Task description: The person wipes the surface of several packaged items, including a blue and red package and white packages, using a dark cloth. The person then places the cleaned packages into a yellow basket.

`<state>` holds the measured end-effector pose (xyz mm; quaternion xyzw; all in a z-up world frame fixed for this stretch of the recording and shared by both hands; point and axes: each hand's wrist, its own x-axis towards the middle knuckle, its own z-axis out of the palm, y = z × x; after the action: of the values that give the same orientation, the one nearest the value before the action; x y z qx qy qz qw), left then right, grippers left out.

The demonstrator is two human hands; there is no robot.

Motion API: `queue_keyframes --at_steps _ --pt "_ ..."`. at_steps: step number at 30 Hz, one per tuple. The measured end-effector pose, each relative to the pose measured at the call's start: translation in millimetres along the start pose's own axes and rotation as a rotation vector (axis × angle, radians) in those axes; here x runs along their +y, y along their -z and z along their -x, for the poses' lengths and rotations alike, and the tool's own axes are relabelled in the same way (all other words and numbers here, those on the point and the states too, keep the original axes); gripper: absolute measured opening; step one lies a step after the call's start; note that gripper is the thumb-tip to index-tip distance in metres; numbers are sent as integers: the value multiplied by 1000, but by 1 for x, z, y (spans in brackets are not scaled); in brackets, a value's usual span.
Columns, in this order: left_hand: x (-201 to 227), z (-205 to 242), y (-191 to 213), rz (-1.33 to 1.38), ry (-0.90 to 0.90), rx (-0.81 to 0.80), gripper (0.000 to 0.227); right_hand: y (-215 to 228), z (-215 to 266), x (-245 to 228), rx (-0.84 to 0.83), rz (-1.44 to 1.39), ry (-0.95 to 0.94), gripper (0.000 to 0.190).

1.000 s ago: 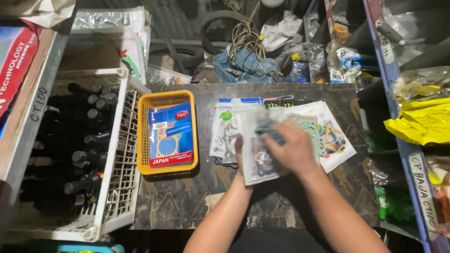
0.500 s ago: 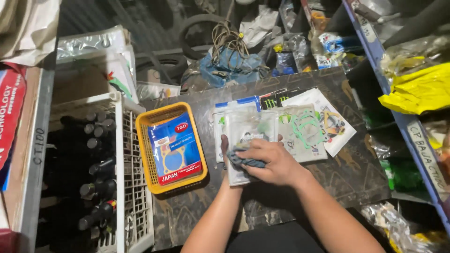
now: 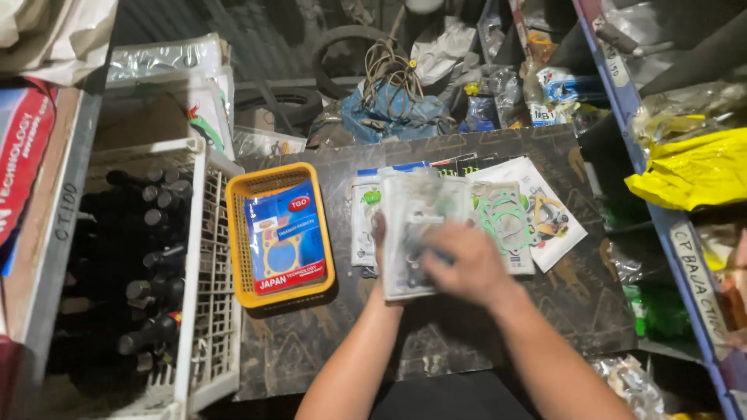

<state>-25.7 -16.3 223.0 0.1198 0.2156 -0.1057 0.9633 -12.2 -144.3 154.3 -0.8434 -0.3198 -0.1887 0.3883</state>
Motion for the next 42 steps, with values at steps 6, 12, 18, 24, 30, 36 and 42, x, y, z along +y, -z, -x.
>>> queue_keyframes --at_steps 6,12,18,24,30,36,42 --pt "-105 -156 219 107 90 -171 79 5 12 45 -1 10 12 14" --pt "-83 -111 156 400 261 -650 69 33 8 62 -74 -74 101 15" --pt "-60 -95 116 287 196 -658 96 -1 17 22 -21 -364 10 9" --pt "-48 -150 220 374 247 -317 89 4 -15 33 30 -15 73 17" --pt "17 -62 120 116 173 -554 88 -34 -6 -31 -34 -395 20 8" --pt "-84 -166 325 140 279 -284 108 -35 -3 -2 178 -116 -131 9" --pt "0 -60 110 178 127 -543 85 -24 15 15 -49 -338 76 22"
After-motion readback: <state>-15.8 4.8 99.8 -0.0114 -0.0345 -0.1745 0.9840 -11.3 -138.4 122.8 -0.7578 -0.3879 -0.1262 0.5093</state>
